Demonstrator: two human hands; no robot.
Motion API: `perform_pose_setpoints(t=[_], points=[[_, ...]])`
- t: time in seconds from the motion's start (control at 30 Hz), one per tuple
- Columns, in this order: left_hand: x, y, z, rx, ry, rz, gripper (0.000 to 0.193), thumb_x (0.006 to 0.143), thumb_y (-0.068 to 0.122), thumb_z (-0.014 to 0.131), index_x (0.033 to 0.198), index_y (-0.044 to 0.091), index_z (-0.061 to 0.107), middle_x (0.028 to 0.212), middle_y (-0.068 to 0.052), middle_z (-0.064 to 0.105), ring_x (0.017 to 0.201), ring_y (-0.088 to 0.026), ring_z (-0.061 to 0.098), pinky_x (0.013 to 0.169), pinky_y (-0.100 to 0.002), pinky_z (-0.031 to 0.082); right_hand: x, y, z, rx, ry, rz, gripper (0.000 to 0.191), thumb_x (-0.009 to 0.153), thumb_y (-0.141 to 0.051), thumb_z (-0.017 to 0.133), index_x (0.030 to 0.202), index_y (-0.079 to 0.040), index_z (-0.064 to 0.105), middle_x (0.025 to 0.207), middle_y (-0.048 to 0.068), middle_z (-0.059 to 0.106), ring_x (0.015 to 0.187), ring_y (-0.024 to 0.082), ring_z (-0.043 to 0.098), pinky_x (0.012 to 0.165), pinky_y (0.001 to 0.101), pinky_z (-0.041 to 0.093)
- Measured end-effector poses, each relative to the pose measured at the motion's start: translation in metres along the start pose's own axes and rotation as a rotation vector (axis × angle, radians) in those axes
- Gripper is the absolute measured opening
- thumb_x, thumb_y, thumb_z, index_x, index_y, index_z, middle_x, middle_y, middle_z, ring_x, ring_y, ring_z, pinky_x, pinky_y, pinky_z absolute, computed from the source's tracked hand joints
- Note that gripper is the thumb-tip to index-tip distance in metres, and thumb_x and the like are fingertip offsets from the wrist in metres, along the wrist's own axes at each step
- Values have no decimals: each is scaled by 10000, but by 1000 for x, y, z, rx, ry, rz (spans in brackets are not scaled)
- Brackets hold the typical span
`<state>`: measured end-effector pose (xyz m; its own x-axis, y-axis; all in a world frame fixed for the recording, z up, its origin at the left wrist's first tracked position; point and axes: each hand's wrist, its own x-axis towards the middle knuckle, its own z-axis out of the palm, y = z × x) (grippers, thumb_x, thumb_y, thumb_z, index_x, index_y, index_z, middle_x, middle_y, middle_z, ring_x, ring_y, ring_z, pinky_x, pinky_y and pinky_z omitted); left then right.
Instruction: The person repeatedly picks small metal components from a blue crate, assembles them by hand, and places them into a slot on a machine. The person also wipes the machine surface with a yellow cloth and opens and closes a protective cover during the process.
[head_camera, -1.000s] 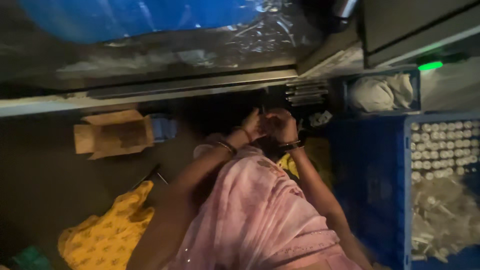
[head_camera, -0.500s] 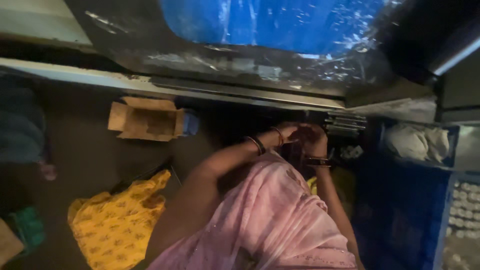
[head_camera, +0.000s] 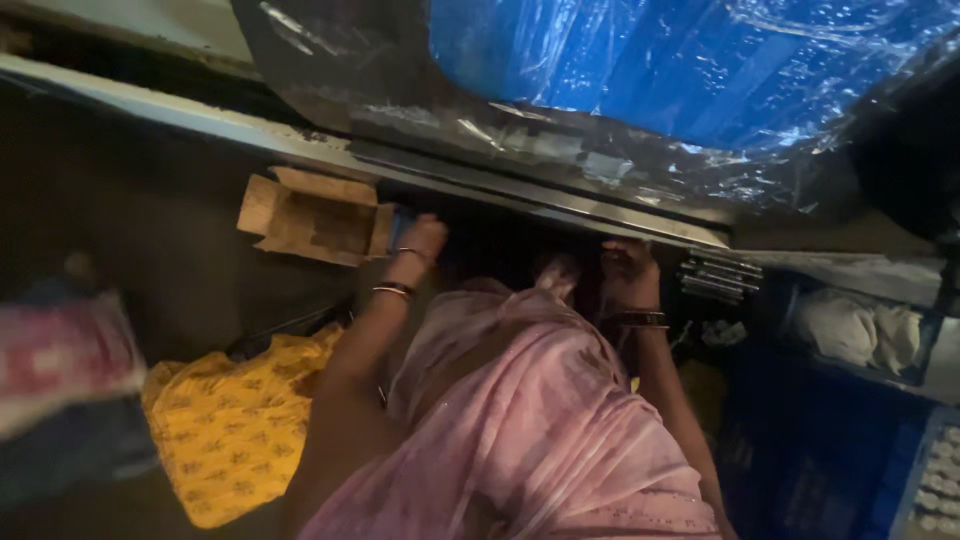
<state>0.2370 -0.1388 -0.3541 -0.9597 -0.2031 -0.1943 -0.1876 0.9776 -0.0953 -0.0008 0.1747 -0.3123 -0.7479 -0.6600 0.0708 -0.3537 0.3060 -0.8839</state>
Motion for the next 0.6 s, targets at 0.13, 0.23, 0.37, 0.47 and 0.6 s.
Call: perform_pose_setpoints(t=[0.13,0.23,0.37,0.47,0.6], points=[[-35,-41,2,-1075,321,-810,425,975,275,611,1299,-2,603,1270,-247,633,1160,-385,583,997,-459,499,-1,8,-15,223,-47,131,263,882,33,639,1139,-16,662,1082,46,726,947,114,702,825,265,567],[-6,-19,1,-1851,236,-835,398,1001,274,586,1317,32,592,1282,-205,640,1159,-351,600,981,-433,521,-9,10,-27,350,21,195,285,899,49,623,1173,-1,682,1074,56,716,961,105,678,857,262,552],[58,65,-9,-2548,-270,-545,429,991,287,575,1367,83,573,1335,-143,639,1190,-293,618,974,-400,530,-27,5,-50,94,152,138,281,883,61,636,1144,4,722,1066,75,755,975,120,703,869,278,561],[95,139,-27,-2588,-658,-242,458,983,297,566,1406,121,558,1374,-97,639,1214,-251,631,969,-375,536,-53,-1,-70,72,240,278,390,846,84,568,1182,-25,734,998,109,725,859,157,641,762,292,527],[131,215,-63,-2356,-854,-26,466,1009,328,534,1437,146,551,1449,-60,616,1253,-212,625,954,-334,522,-94,-2,-95,-341,389,382,275,854,-99,743,1128,-83,753,1062,124,761,968,254,738,823,364,587]])
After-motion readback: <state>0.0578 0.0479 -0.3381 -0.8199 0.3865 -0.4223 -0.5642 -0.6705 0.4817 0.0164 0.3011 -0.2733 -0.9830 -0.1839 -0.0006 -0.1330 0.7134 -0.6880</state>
